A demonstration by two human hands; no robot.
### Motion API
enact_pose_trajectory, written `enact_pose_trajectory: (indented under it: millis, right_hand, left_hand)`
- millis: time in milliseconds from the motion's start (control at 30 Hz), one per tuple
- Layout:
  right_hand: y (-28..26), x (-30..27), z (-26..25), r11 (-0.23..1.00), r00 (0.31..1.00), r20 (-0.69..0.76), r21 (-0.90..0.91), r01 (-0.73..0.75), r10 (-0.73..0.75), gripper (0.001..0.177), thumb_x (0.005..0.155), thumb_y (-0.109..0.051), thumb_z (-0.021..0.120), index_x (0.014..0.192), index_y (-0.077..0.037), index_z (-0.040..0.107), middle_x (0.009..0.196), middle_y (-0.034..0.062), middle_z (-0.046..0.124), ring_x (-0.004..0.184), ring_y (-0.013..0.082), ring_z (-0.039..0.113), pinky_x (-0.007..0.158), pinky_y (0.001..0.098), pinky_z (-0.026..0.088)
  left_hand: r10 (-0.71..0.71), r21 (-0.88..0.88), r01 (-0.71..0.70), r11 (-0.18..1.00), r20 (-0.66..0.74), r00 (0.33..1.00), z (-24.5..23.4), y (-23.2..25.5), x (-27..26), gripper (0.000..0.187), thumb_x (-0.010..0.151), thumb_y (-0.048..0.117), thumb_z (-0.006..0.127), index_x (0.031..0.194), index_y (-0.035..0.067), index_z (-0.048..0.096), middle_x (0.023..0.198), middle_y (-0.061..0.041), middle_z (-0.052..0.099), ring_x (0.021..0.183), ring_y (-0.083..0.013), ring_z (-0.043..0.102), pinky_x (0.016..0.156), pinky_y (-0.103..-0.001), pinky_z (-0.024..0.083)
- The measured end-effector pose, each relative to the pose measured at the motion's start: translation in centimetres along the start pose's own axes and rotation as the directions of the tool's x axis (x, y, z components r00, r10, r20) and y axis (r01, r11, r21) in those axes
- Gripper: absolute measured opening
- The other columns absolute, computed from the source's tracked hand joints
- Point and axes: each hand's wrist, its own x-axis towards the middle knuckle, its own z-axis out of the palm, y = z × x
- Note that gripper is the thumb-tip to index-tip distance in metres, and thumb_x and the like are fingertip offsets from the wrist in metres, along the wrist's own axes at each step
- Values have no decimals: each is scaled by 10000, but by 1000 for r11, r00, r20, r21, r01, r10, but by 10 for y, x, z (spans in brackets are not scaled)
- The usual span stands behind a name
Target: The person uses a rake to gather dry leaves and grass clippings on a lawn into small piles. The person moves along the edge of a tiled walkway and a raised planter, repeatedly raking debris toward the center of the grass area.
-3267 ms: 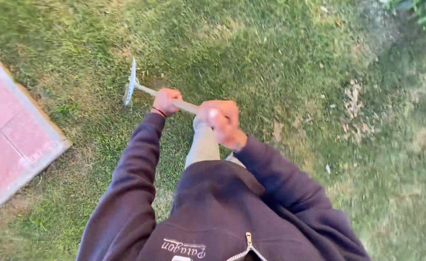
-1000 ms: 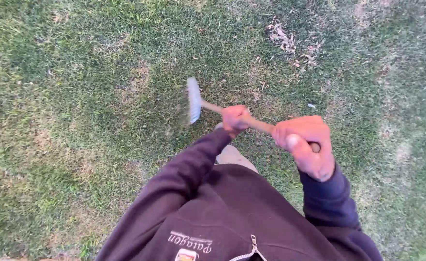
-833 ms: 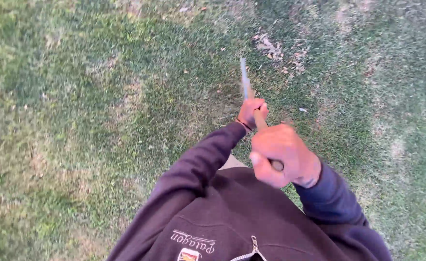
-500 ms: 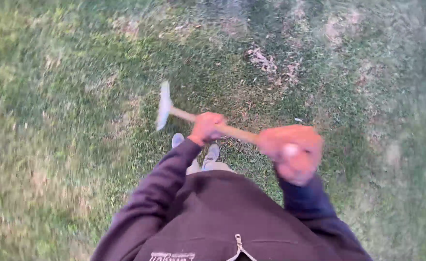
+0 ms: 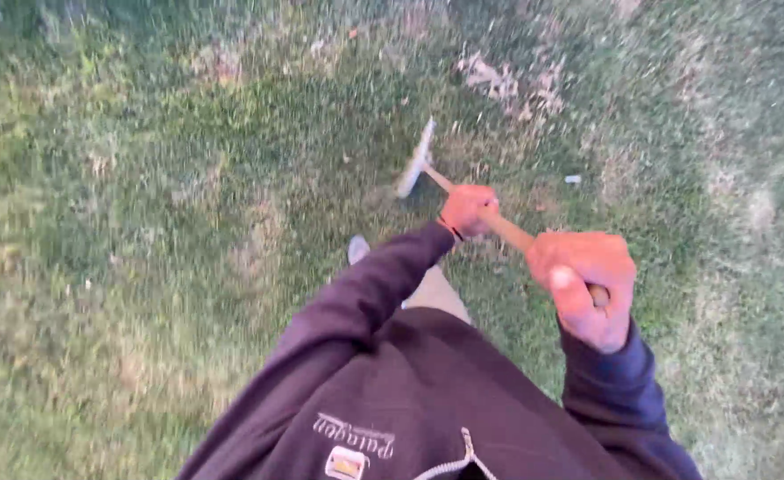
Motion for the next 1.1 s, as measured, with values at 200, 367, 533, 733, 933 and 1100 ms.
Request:
enact_pose_trajectory:
  millis: [200, 367, 533, 733, 933, 1100]
  right_hand:
    - [-54, 12, -4, 988, 984, -155, 145, -60, 83, 274, 728, -221, 432, 492, -174, 301, 424, -12, 361, 365, 124, 256, 402, 277, 332]
    - [59, -8, 13, 953, 987, -48, 273, -133, 151, 306, 835, -238, 510, 845, 23, 670, 680, 103, 649, 501, 183, 511, 531, 312, 479]
    - [100, 23, 7, 883, 974, 190, 426, -197, 125, 254, 829, -123, 450, 582, -66, 434, 537, 40, 450, 512, 201, 378, 591, 336, 404]
    - [50, 79, -63, 956, 965, 37, 132, -263, 261, 225, 770, -164, 463, 578, -47, 459, 558, 63, 501, 494, 181, 393, 525, 307, 410]
    - [30, 119, -66, 985, 983, 144, -145, -91, 112, 100, 603, -140, 532, 543, -60, 519, 508, 40, 509, 432, 200, 416, 480, 308, 436]
    - [59, 164, -57, 991, 997, 26, 111, -72, 69, 139, 663, -95, 406, 544, -147, 356, 478, 12, 403, 425, 138, 303, 445, 298, 337]
  left_hand:
    - [150, -5, -150, 989, 60, 987, -98, 95, 28, 141, 670, 158, 706, 763, 173, 601, 701, 14, 617, 630, -231, 600, 632, -385, 488]
    - [69, 250, -98, 963, 121, 990, -172, -14, -27, 202, 601, 209, 743, 712, 205, 575, 660, 38, 578, 582, -220, 583, 558, -383, 456]
    - [-112, 271, 125, 954, -62, 992, -145, -57, -19, 143, 693, 124, 673, 606, 116, 559, 551, -36, 547, 473, -266, 499, 485, -386, 418]
    - [-307, -605, 376, 702, 220, 926, -29, -11, 94, 92, 647, 171, 747, 702, 148, 677, 688, 27, 609, 611, -106, 550, 527, -275, 452]
    - [164, -237, -165, 957, -22, 986, -41, 45, 198, 177, 748, 136, 661, 681, 130, 498, 642, -3, 525, 584, -239, 524, 594, -388, 431]
    - [70, 62, -85, 994, 204, 976, -114, -44, 210, 136, 768, 355, 656, 678, 273, 595, 662, 115, 589, 649, -118, 599, 642, -316, 483]
